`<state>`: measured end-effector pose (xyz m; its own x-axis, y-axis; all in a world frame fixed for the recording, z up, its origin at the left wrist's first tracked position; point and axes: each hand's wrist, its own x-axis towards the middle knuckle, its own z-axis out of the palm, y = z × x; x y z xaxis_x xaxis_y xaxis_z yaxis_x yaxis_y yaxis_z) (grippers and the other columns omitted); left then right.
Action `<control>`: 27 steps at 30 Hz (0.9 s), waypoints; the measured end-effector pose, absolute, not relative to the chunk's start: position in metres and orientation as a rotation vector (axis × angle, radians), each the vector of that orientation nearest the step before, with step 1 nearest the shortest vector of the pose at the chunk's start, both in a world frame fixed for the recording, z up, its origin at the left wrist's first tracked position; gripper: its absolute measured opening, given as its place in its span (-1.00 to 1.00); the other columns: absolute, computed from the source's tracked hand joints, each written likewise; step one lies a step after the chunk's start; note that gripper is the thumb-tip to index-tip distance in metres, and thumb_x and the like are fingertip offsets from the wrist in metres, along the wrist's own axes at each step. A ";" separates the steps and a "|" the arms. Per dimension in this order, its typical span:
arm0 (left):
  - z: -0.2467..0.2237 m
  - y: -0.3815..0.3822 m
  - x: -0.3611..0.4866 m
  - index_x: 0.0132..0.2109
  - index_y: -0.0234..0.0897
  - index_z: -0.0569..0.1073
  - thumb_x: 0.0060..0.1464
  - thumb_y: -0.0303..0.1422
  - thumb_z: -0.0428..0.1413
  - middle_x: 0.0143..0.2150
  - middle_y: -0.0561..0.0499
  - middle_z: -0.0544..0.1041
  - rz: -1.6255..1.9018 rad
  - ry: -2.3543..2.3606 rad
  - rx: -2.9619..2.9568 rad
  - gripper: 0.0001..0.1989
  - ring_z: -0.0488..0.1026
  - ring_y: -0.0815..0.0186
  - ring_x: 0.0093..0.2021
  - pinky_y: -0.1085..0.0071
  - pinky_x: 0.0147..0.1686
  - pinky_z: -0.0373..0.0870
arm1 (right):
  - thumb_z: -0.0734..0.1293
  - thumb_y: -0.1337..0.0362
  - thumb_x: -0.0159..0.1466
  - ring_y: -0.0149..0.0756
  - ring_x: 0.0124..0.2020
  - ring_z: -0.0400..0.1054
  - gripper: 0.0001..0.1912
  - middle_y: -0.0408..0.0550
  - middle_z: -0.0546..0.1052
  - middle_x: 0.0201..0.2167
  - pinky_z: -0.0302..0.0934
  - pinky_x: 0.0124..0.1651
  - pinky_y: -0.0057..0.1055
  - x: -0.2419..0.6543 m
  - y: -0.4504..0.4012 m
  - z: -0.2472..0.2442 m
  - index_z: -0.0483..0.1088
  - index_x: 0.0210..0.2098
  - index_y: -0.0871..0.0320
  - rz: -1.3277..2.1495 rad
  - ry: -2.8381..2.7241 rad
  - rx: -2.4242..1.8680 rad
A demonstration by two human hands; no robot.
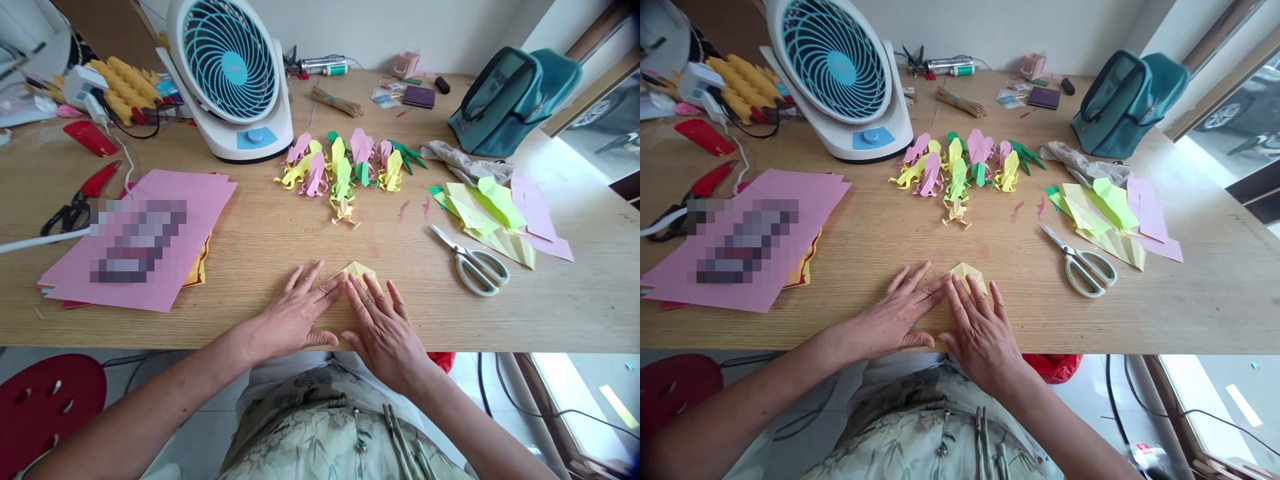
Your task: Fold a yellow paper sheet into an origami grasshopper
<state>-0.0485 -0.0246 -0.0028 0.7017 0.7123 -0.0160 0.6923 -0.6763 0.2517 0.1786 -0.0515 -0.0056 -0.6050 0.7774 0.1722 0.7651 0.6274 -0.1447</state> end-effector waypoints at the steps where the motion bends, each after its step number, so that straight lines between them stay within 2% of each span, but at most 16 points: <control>1: -0.002 -0.025 -0.048 0.47 -0.18 -0.24 0.15 0.13 0.04 0.48 -0.17 0.01 0.114 1.124 2.670 -0.03 -0.31 -0.13 0.48 -0.19 0.33 -0.11 | 0.12 0.06 0.42 0.02 0.47 -0.21 -0.19 0.13 0.03 0.44 -0.23 0.40 0.13 0.178 -0.047 -0.006 -0.35 0.46 0.28 0.094 -2.657 -1.238; 4: -0.001 -0.024 -0.047 0.47 -0.22 -0.24 0.14 0.13 0.04 0.48 -0.18 -0.01 0.083 1.117 2.677 -0.01 -0.30 -0.13 0.48 -0.18 0.33 -0.10 | 0.09 -0.01 0.43 -0.01 0.47 -0.20 -0.18 0.18 -0.03 0.45 -0.30 0.42 0.15 0.178 -0.036 -0.008 -0.36 0.46 0.28 0.129 -2.690 -1.251; 9: 0.001 -0.023 -0.047 0.47 -0.20 -0.16 0.18 0.11 0.02 0.49 -0.16 -0.02 0.056 1.133 2.674 -0.09 -0.25 -0.12 0.48 -0.15 0.35 -0.14 | 0.05 0.02 0.45 -0.06 0.47 -0.22 -0.29 0.11 -0.09 0.46 -0.31 0.43 0.09 0.179 -0.036 -0.010 -0.20 0.46 0.24 0.137 -2.692 -1.354; 16: 0.009 -0.026 -0.062 0.47 -0.30 -0.21 0.27 0.13 -0.23 0.49 -0.21 -0.06 0.236 1.253 2.624 -0.16 -0.24 -0.06 0.49 -0.13 0.36 -0.23 | 0.05 0.01 0.45 -0.07 0.47 -0.20 -0.29 0.12 -0.08 0.45 -0.29 0.44 0.07 0.177 -0.038 -0.011 -0.13 0.44 0.27 0.114 -2.678 -1.361; 21: 0.006 -0.032 -0.040 0.46 -0.38 -0.12 0.22 0.17 -0.20 0.47 -0.25 -0.01 0.195 1.269 2.707 -0.10 -0.22 -0.06 0.48 -0.16 0.36 -0.34 | 0.05 0.02 0.45 -0.06 0.47 -0.19 -0.30 0.11 -0.06 0.45 -0.31 0.43 0.08 0.176 -0.038 -0.011 -0.11 0.44 0.28 0.114 -2.666 -1.371; 24: 0.000 -0.034 -0.026 0.45 -0.39 -0.04 0.22 0.18 -0.22 0.47 -0.26 0.01 0.137 1.358 2.669 -0.10 -0.16 -0.06 0.48 -0.17 0.36 -0.29 | 0.05 0.01 0.45 -0.07 0.47 -0.19 -0.30 0.12 -0.06 0.45 -0.34 0.44 0.06 0.177 -0.038 -0.012 -0.10 0.44 0.29 0.113 -2.664 -1.377; 27: -0.003 -0.037 -0.027 0.44 -0.46 -0.06 0.21 0.21 -0.28 0.47 -0.30 -0.02 0.128 1.442 2.605 -0.07 -0.16 -0.05 0.48 -0.17 0.36 -0.21 | 0.05 0.00 0.45 -0.08 0.47 -0.21 -0.29 0.11 -0.08 0.46 -0.36 0.44 0.04 0.177 -0.038 -0.014 -0.09 0.43 0.29 0.101 -2.663 -1.376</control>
